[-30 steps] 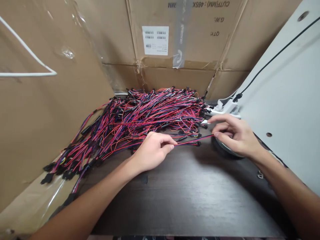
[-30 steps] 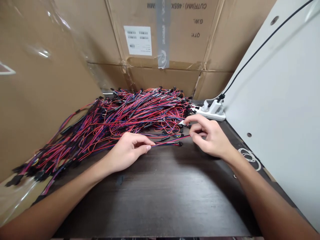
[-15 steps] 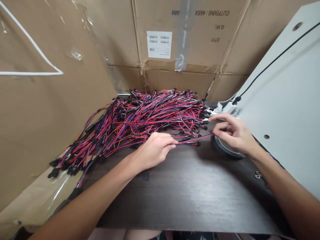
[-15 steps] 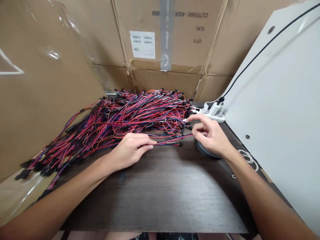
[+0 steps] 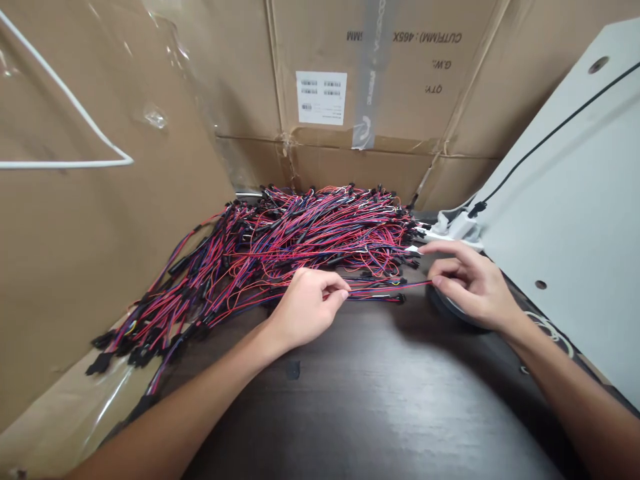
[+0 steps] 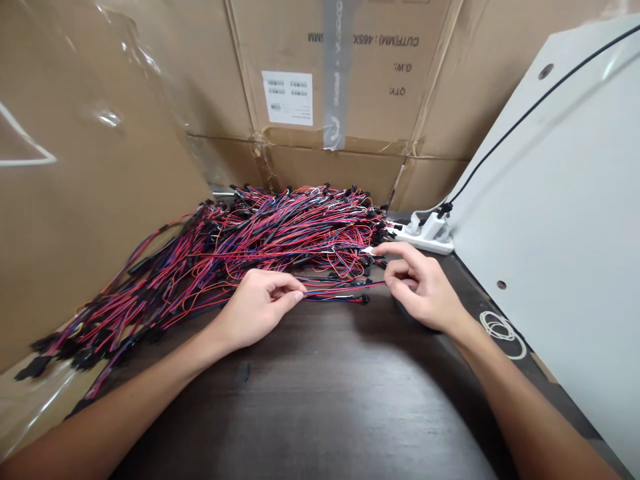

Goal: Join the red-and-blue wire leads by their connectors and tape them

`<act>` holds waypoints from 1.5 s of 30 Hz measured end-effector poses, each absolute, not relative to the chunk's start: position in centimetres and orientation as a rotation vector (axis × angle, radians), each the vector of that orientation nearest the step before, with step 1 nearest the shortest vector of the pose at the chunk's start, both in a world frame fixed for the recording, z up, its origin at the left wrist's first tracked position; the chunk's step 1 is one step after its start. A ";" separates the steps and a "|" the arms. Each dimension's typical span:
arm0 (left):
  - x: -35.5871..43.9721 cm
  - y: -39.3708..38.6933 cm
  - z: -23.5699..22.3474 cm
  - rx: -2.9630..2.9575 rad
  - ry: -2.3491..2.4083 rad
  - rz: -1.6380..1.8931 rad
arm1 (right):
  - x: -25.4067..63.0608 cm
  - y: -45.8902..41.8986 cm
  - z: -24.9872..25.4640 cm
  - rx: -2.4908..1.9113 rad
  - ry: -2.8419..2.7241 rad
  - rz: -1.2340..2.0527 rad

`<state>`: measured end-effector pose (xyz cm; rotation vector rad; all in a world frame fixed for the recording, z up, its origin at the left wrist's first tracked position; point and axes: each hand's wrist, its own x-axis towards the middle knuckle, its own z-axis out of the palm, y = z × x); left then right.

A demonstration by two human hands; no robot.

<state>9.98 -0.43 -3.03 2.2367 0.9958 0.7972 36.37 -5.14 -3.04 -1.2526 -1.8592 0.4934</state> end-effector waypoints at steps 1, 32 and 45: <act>9.9 -0.4 -3.1 2.256 0.993 0.814 | 36.3 -5.1 -3.1 -1.252 -1.871 0.504; 10.4 -1.5 -3.8 2.740 1.067 0.346 | 32.5 -5.2 -4.0 -1.177 -2.026 0.747; 14.6 -2.8 -4.7 2.749 0.815 0.499 | 32.9 -5.0 -4.2 -1.150 -2.055 0.737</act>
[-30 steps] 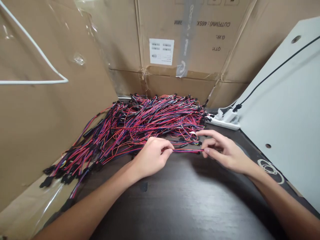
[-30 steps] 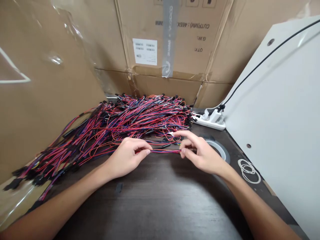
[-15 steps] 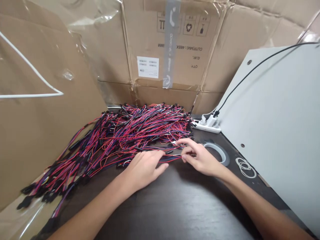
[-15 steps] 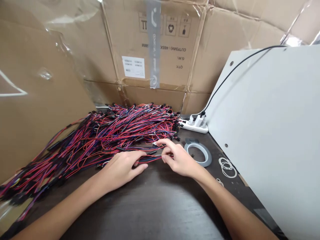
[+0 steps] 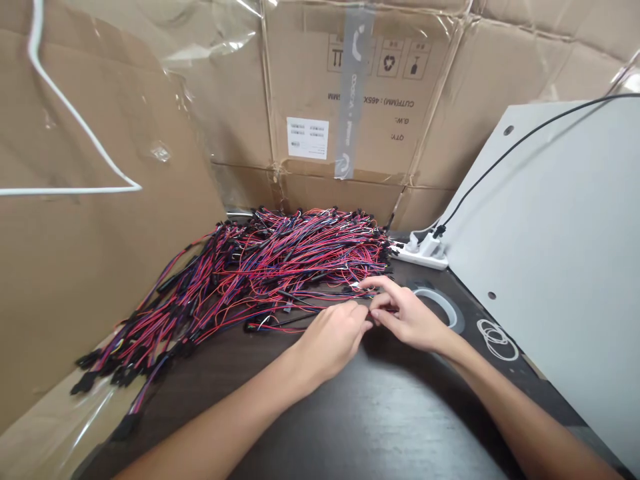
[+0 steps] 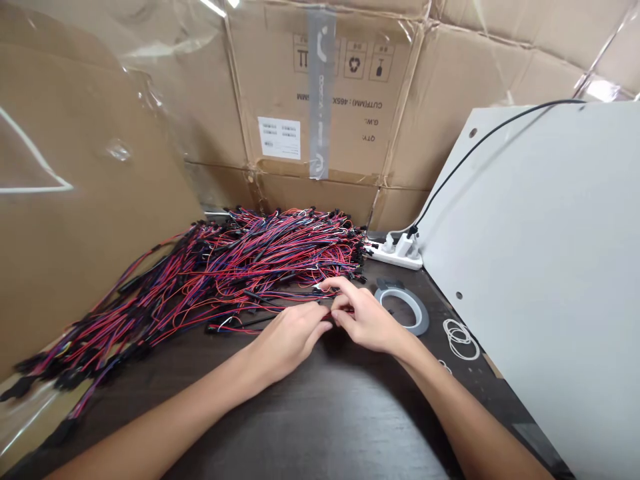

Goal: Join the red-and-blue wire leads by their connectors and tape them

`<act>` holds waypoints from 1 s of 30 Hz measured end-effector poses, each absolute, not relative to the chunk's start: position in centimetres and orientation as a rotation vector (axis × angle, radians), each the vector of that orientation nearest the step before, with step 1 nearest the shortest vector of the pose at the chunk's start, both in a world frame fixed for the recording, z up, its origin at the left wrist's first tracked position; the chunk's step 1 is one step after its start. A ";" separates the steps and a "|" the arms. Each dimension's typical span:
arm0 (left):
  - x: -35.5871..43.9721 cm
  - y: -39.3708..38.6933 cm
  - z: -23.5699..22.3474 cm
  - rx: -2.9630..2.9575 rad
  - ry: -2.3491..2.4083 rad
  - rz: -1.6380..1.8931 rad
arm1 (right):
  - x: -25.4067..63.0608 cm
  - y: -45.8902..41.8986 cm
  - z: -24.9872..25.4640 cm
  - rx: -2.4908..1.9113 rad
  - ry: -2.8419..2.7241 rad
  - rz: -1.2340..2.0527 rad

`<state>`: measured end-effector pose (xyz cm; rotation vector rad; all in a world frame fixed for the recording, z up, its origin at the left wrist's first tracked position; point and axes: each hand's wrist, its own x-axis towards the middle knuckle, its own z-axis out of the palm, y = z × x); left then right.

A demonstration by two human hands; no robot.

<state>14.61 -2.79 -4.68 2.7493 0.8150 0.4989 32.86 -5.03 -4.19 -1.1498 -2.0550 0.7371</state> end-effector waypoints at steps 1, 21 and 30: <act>14.8 -2.7 -4.8 2.737 0.813 0.512 | 32.9 -5.1 -4.1 -1.153 -2.069 0.738; 14.3 -2.2 -4.9 2.416 0.832 0.606 | 32.4 -5.8 -3.5 -1.218 -2.406 0.408; 14.0 -2.3 -4.1 2.235 0.840 0.583 | 32.0 -5.8 -3.6 -1.133 -2.316 0.624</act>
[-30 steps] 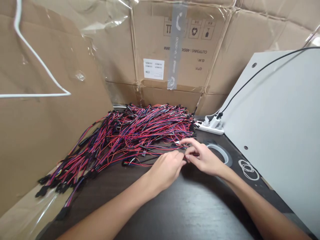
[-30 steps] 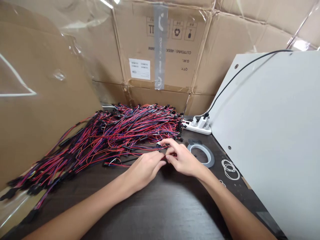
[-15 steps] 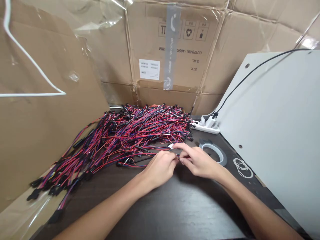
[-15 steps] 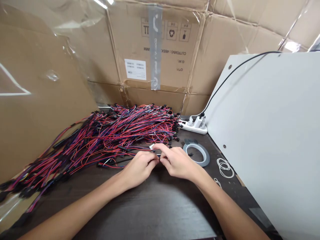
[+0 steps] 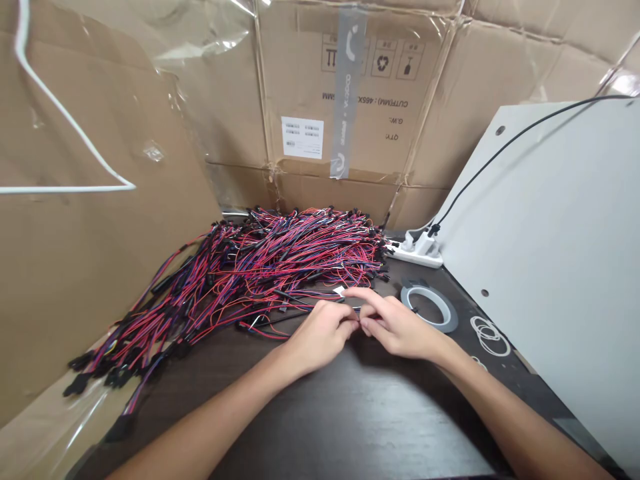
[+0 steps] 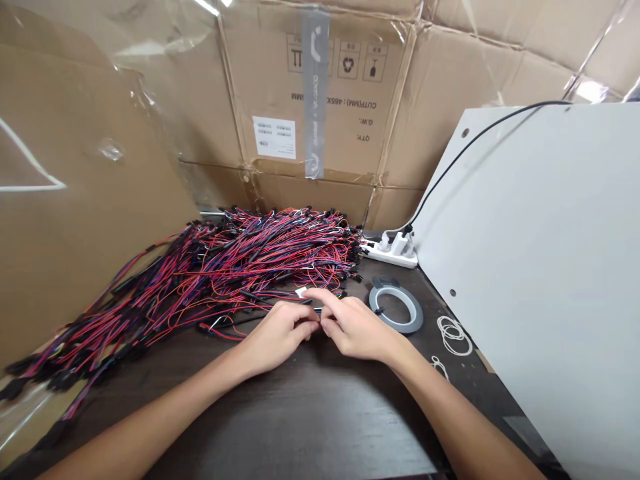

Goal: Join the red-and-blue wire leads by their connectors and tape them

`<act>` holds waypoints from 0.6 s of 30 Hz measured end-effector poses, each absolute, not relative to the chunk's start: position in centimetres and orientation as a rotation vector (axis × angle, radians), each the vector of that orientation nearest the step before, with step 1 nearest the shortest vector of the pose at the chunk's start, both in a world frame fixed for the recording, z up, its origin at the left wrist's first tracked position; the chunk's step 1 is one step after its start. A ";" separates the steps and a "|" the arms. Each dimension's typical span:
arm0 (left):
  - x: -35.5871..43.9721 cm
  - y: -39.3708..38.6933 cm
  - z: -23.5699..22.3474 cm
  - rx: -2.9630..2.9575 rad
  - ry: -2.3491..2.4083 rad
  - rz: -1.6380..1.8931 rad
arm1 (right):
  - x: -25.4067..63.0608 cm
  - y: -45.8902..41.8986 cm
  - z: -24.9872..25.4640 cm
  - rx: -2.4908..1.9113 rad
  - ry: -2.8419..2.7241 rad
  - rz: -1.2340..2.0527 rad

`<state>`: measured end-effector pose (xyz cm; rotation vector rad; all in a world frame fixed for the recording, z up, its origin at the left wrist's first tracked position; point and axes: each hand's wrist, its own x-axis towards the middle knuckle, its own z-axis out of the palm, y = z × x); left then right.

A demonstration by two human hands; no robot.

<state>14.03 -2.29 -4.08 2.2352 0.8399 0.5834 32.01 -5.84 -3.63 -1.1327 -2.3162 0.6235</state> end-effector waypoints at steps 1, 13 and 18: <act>14.1 -2.3 -4.0 2.212 0.856 0.574 | 32.0 -5.9 -3.6 -1.125 -2.298 0.642; 13.2 -1.5 -3.8 1.882 0.922 0.399 | 33.1 -5.8 -3.6 -1.092 -2.242 0.703; 12.5 -1.2 -3.9 1.801 0.930 0.394 | 33.4 -5.8 -3.5 -1.122 -2.208 0.753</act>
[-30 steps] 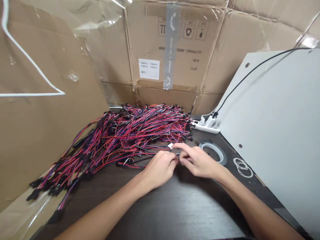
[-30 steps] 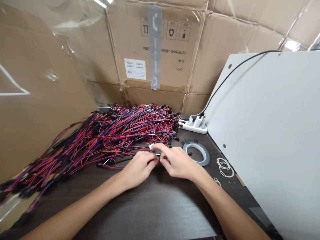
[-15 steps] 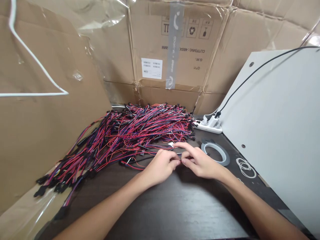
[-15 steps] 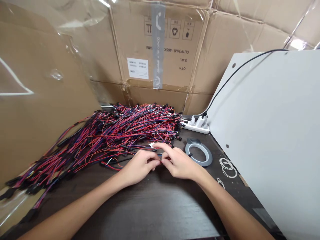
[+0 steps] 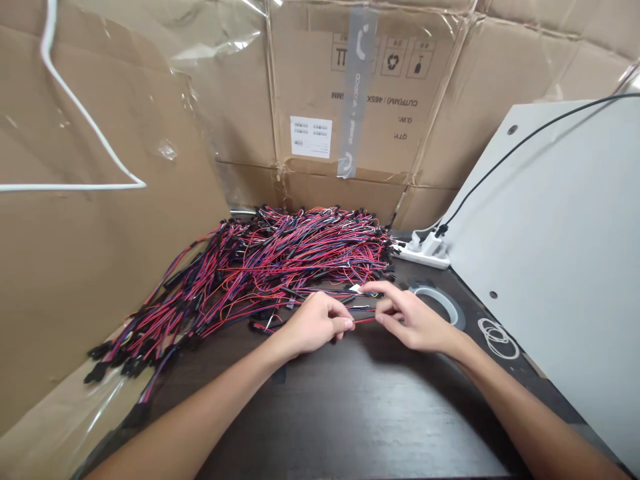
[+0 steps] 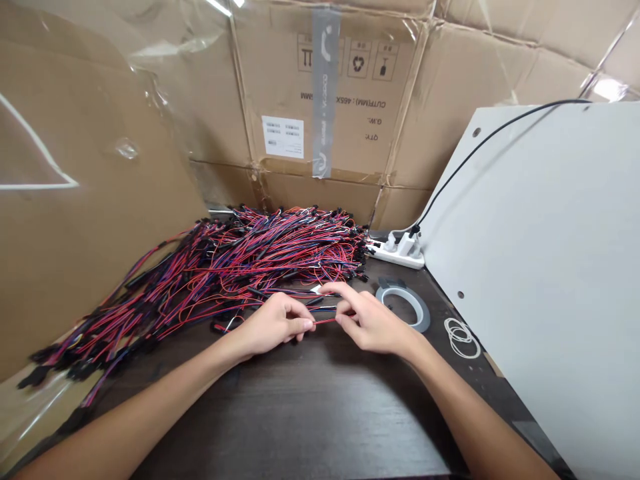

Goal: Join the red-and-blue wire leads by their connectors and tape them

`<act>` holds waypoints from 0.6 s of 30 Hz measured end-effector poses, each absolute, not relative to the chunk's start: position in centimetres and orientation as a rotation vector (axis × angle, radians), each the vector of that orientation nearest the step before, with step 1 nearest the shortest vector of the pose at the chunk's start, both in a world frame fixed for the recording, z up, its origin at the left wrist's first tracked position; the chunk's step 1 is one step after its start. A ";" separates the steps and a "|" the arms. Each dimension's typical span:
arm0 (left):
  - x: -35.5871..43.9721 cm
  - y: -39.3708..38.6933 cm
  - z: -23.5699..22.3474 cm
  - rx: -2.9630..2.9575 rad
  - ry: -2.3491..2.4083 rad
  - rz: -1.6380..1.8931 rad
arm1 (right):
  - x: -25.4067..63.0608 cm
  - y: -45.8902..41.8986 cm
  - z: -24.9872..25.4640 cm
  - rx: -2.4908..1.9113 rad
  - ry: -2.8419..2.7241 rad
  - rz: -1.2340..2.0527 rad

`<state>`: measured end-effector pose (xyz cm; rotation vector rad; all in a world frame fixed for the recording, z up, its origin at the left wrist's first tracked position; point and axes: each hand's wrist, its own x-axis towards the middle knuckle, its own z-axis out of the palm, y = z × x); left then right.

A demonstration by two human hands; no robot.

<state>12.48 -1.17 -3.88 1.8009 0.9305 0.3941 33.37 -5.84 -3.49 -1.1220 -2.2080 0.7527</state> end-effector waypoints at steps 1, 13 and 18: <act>12.4 -1.1 -4.0 1.783 0.933 0.393 | 33.5 -5.8 -3.5 -1.129 -2.193 0.770; 11.7 -0.4 -4.1 1.746 0.937 0.395 | 34.2 -5.4 -3.4 -1.139 -2.125 0.855; 11.5 -0.2 -4.2 1.787 0.934 0.398 | 34.5 -5.3 -3.5 -1.157 -2.137 0.827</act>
